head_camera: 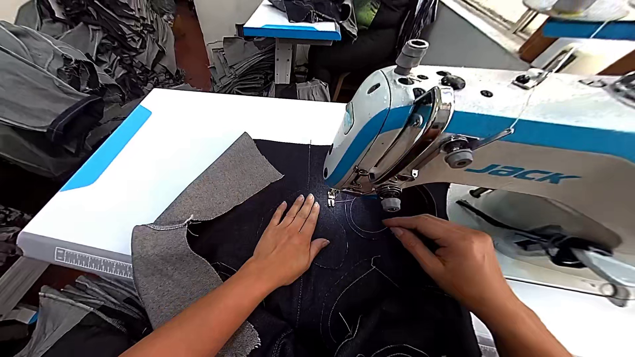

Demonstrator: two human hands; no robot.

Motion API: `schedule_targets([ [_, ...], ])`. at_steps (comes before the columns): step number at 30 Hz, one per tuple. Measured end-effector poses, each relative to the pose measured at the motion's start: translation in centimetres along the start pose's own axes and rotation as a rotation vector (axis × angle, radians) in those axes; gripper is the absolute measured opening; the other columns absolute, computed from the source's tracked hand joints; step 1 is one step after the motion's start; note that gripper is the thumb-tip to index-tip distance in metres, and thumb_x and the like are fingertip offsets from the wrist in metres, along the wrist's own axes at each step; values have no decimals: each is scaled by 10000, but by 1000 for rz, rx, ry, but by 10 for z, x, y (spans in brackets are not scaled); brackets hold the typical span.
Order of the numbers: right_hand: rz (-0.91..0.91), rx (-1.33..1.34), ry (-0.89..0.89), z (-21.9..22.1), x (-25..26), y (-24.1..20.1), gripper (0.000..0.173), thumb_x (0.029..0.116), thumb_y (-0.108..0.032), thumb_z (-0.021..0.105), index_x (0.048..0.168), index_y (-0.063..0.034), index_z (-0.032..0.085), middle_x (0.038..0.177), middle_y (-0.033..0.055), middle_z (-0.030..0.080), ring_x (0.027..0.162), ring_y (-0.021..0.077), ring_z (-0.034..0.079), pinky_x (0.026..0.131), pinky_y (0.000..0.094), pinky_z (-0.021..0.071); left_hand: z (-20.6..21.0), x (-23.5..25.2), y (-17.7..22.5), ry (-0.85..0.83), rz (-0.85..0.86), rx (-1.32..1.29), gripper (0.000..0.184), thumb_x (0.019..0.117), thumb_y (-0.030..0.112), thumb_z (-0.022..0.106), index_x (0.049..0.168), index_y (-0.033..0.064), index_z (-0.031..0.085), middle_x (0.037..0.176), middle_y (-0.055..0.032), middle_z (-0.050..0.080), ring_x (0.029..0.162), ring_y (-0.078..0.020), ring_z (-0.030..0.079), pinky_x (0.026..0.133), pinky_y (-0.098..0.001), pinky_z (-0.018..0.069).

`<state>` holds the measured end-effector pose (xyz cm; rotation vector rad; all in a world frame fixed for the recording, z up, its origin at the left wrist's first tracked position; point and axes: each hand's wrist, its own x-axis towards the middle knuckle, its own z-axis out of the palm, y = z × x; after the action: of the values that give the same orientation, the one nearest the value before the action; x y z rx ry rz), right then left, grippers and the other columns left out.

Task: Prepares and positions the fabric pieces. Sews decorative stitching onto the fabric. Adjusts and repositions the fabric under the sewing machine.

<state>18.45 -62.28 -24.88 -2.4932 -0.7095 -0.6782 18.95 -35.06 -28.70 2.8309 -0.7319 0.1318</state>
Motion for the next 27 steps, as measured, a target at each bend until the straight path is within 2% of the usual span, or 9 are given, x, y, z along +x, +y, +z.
schedule_targets([
  [5,-62,91,-44,24,-2,1,297,981,-283,546,1015,-111,786,986,16,766,896,97,726,770,289,591,-3,1,1,-56,-30,0,704,1090,522,294,1608,46,300,1697,-101,247,1581,-254,192,1258,-558,137],
  [7,-107,152,-86,39,-7,-4,320,1001,-326,560,1057,-109,787,1107,25,770,1065,132,727,917,326,599,-3,2,1,-68,-29,-5,705,1090,524,294,1612,51,292,1701,-92,239,1584,-244,180,1263,-549,129],
  [11,-244,141,-206,63,-15,-8,427,1054,-427,493,1263,-130,718,1334,38,693,1330,197,596,1113,371,488,-2,0,2,-47,-61,-14,693,1086,531,303,1601,67,332,1691,-91,268,1578,-241,202,1263,-547,138],
  [12,-259,121,-231,65,-15,-7,448,1060,-442,469,1289,-136,702,1355,28,683,1347,192,582,1126,367,476,-4,-1,5,-67,-97,-25,702,1084,539,302,1607,71,320,1697,-96,252,1582,-245,186,1262,-564,120],
  [15,-321,82,-326,57,-8,1,478,1069,-468,423,1321,-157,685,1388,5,667,1354,183,578,1125,374,475,-18,-1,17,-255,-225,-109,759,1079,573,260,1649,83,155,1735,-100,53,1603,-246,-16,1237,-631,-56],
  [16,-350,74,-363,53,-5,5,484,1069,-477,414,1337,-174,678,1401,-6,658,1355,173,576,1126,381,474,-17,-1,18,-263,-237,-112,768,1076,584,252,1650,85,149,1736,-99,41,1602,-246,-29,1230,-641,-69],
  [21,-456,130,-421,56,6,30,494,1085,-500,371,1423,-240,619,1484,-56,590,1431,127,487,1193,403,399,-10,0,6,-161,-163,-57,760,1073,587,260,1641,84,207,1724,-107,135,1601,-258,68,1232,-659,0],
  [24,-348,179,-354,69,3,17,483,1081,-480,398,1405,-213,638,1487,-44,588,1442,133,473,1208,434,377,-10,9,-22,-95,-27,-57,724,1073,553,334,1622,84,281,1700,-114,233,1586,-278,163,1233,-661,63],
  [27,-131,112,-275,85,-4,-32,495,1063,-448,430,1382,-145,656,1474,12,602,1427,210,502,1181,506,396,-16,25,-69,-98,221,-82,680,1074,510,372,1607,90,333,1683,-116,283,1574,-277,217,1246,-631,97],
])
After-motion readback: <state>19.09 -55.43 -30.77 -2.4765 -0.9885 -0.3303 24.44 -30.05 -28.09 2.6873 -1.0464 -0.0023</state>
